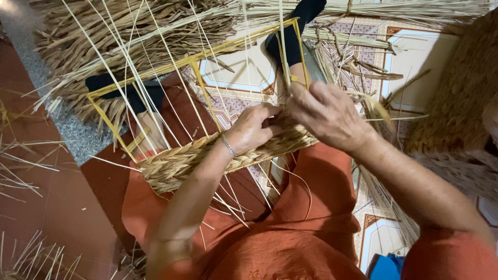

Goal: The person weaves a basket by hand, interlacing dried palm fibers through a yellow metal frame held between their legs. They repeatedly pull fibers through the weave, tighten the pattern, and adjust the frame to continue building the basket's base.

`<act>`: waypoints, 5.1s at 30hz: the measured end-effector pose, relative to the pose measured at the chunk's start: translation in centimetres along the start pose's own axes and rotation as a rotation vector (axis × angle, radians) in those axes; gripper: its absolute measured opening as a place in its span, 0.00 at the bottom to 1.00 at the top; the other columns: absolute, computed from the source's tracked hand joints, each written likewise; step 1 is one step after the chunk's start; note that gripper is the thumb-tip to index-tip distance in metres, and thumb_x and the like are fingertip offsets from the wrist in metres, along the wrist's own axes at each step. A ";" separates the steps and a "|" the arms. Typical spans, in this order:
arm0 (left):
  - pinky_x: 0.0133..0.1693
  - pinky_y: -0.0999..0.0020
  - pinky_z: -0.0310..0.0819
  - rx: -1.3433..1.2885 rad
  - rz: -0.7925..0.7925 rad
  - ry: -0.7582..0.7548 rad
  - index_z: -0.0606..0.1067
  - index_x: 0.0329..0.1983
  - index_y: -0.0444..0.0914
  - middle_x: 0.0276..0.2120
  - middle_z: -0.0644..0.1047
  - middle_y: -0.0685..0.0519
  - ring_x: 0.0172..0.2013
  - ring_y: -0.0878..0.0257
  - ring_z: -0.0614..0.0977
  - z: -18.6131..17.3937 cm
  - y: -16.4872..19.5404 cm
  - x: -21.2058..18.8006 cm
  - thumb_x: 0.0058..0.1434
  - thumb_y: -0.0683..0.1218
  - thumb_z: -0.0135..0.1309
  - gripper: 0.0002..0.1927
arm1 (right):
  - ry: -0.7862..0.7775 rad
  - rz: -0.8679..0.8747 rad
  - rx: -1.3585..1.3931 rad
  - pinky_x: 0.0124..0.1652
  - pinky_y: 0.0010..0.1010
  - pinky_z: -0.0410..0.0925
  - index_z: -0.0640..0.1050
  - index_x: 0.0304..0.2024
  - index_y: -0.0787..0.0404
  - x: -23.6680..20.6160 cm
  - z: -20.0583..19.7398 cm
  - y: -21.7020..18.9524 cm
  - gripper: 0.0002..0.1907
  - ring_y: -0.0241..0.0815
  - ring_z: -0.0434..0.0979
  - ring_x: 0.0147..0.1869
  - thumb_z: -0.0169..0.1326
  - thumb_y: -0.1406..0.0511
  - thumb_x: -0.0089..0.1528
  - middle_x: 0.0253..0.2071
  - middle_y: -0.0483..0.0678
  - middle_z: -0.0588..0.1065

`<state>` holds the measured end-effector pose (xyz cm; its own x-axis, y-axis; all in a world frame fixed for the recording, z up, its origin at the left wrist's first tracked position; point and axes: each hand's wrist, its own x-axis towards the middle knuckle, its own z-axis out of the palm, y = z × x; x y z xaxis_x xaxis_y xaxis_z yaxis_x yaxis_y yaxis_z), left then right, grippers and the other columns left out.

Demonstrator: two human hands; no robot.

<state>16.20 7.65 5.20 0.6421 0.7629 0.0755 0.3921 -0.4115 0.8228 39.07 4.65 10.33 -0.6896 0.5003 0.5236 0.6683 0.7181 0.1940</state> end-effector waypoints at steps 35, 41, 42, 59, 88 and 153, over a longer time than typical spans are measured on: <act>0.26 0.50 0.75 0.151 -0.251 0.400 0.45 0.73 0.34 0.18 0.77 0.45 0.18 0.46 0.79 3.6 -1.4 2.0 0.60 0.39 0.57 0.44 | -0.059 0.256 0.212 0.45 0.42 0.69 0.79 0.43 0.63 -4.5 1.3 -1.4 0.17 0.52 0.71 0.48 0.64 0.61 0.55 0.46 0.51 0.73; 0.27 0.56 0.80 0.624 -0.192 0.125 0.73 0.56 0.35 0.34 0.79 0.35 0.25 0.49 0.83 4.5 -2.2 3.2 0.59 0.40 0.56 0.20 | -0.148 0.182 0.152 0.48 0.43 0.70 0.74 0.42 0.65 -5.1 1.7 -1.8 0.15 0.53 0.73 0.51 0.58 0.67 0.53 0.49 0.55 0.73; 0.29 0.57 0.80 0.532 -0.194 0.123 0.75 0.55 0.36 0.32 0.80 0.37 0.25 0.51 0.83 4.5 -2.5 3.5 0.59 0.39 0.56 0.19 | -0.120 0.160 0.175 0.49 0.45 0.71 0.73 0.41 0.66 -5.0 1.5 -2.1 0.15 0.55 0.73 0.51 0.58 0.68 0.53 0.47 0.56 0.73; 0.33 0.66 0.78 -0.119 -0.335 -0.110 0.72 0.63 0.44 0.28 0.79 0.49 0.28 0.61 0.80 2.0 -1.4 1.6 0.58 0.38 0.57 0.28 | -0.131 0.191 0.040 0.53 0.45 0.68 0.81 0.44 0.56 -2.4 -0.5 1.8 0.05 0.43 0.72 0.42 0.61 0.64 0.66 0.36 0.49 0.79; 0.31 0.68 0.82 0.234 0.170 0.268 0.68 0.40 0.35 0.41 0.75 0.47 0.32 0.58 0.81 5.4 -1.7 0.8 0.68 0.34 0.46 0.03 | -0.419 0.595 0.504 0.30 0.32 0.74 0.82 0.37 0.58 -2.4 3.3 4.9 0.09 0.40 0.81 0.29 0.60 0.60 0.63 0.33 0.49 0.82; 0.29 0.58 0.75 0.062 -0.087 0.554 0.71 0.42 0.33 0.24 0.79 0.45 0.25 0.51 0.84 7.2 0.1 3.9 0.64 0.40 0.58 0.08 | -0.064 0.692 0.712 0.39 0.34 0.74 0.81 0.50 0.64 -6.4 4.5 2.8 0.09 0.45 0.80 0.41 0.59 0.69 0.67 0.40 0.54 0.81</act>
<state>23.45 6.97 1.49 0.1702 0.9364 0.3068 0.4771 -0.3508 0.8058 44.04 5.62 3.78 -0.2390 0.9286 0.2838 0.6199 0.3709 -0.6915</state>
